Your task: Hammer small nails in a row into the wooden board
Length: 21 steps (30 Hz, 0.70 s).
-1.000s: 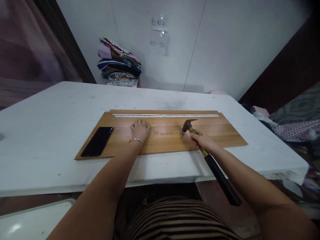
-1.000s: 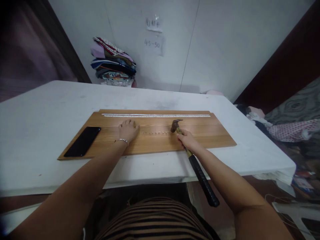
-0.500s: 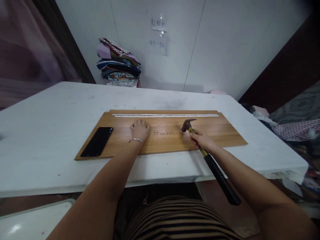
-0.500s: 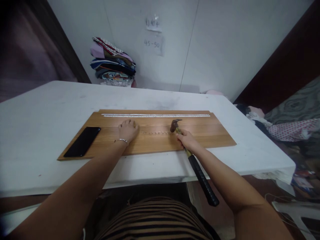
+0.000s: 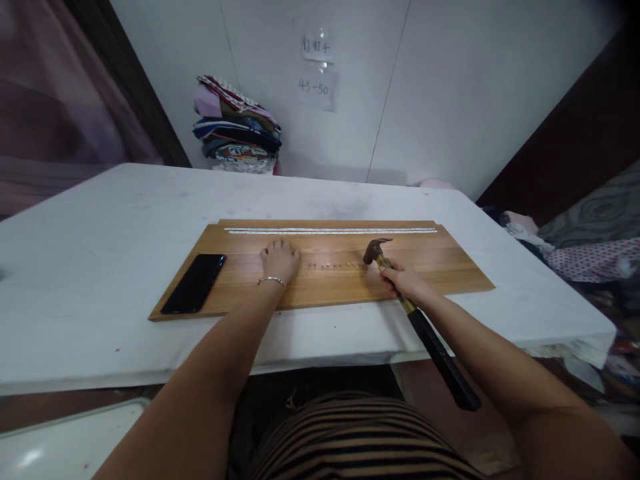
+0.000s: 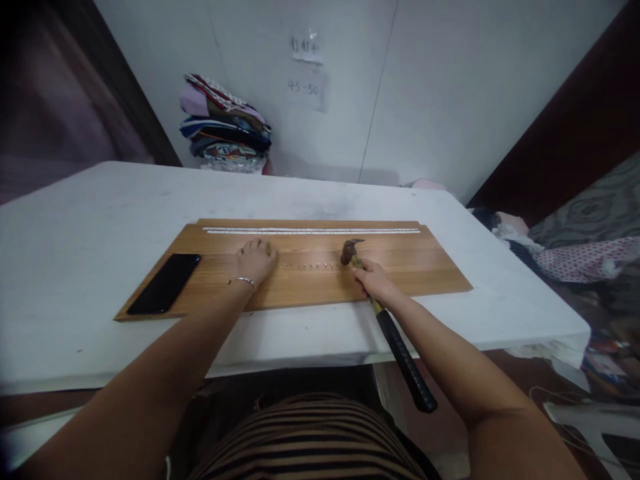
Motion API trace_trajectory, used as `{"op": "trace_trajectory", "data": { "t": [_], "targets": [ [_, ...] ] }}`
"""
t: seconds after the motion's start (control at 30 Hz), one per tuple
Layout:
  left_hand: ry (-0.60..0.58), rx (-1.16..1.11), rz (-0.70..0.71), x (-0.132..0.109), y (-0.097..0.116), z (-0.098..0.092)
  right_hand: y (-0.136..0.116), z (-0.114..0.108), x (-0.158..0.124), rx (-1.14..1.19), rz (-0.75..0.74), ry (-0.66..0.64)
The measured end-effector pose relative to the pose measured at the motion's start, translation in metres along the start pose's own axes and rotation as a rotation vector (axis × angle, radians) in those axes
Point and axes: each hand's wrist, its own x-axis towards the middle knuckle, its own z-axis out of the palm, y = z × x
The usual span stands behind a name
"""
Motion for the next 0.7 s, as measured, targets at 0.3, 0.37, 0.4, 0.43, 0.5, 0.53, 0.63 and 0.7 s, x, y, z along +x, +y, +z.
{"op": "trace_trajectory", "data": {
  "t": [0.3,0.37,0.4,0.43,0.5,0.53,0.63,0.7],
  "targets": [
    [0.0,0.005,0.0,0.0002,0.0003,-0.0006,0.0013,-0.0018,0.0011,0.027,-0.038,-0.018],
    [0.0,0.003,0.003,0.0001,0.0006,-0.0009,0.0036,-0.0015,0.0019,0.029,-0.04,-0.019],
    [0.0,0.002,0.004,0.0001,0.0008,-0.001,0.0047,-0.0012,0.0022,0.029,-0.04,-0.02],
    [0.001,0.001,0.003,0.0,0.0009,-0.001,0.0055,-0.0008,0.0024,0.029,-0.038,-0.022],
    [0.004,0.0,0.004,-0.0001,0.001,-0.0012,0.0063,-0.0005,0.0024,0.031,-0.035,-0.023],
    [0.004,0.0,0.005,-0.0002,0.001,-0.0013,0.0062,-0.0006,0.0023,0.033,-0.033,-0.024],
    [-0.002,0.001,0.004,-0.0004,0.001,-0.0016,0.0046,-0.0018,0.002,0.038,-0.03,-0.021],
    [-0.006,-0.001,0.0,-0.0004,0.0009,-0.0015,0.0036,-0.0026,0.0022,0.035,-0.033,-0.017]
  ]
}}
